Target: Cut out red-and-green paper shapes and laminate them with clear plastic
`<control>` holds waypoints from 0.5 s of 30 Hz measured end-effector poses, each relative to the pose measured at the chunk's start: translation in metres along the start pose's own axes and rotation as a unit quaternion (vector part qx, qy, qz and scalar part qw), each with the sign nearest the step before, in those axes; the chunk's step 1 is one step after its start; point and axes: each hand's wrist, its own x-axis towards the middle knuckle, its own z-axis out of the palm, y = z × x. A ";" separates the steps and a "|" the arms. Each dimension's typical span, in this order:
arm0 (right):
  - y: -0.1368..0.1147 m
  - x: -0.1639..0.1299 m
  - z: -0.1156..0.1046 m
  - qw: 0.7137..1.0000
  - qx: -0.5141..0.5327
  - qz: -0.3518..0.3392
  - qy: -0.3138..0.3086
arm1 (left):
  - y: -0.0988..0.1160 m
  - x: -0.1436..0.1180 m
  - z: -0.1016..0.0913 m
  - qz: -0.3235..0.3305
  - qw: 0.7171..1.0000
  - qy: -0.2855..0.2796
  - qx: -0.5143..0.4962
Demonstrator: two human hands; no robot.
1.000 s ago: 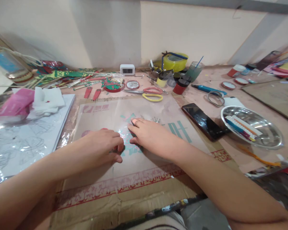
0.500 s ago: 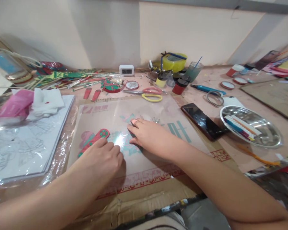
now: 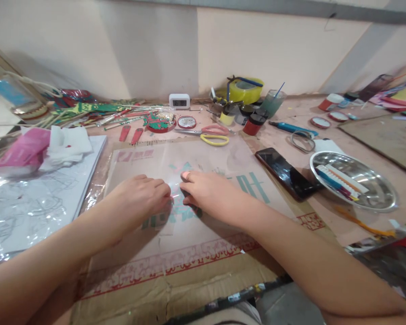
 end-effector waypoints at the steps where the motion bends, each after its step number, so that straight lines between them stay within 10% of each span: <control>1: -0.002 0.000 -0.001 1.000 0.018 -0.004 0.001 | -0.001 0.000 -0.002 -0.009 1.000 0.005 0.000; 15: -0.010 0.010 0.005 0.978 0.191 0.020 0.076 | -0.002 0.007 0.013 -0.030 0.996 0.082 -0.011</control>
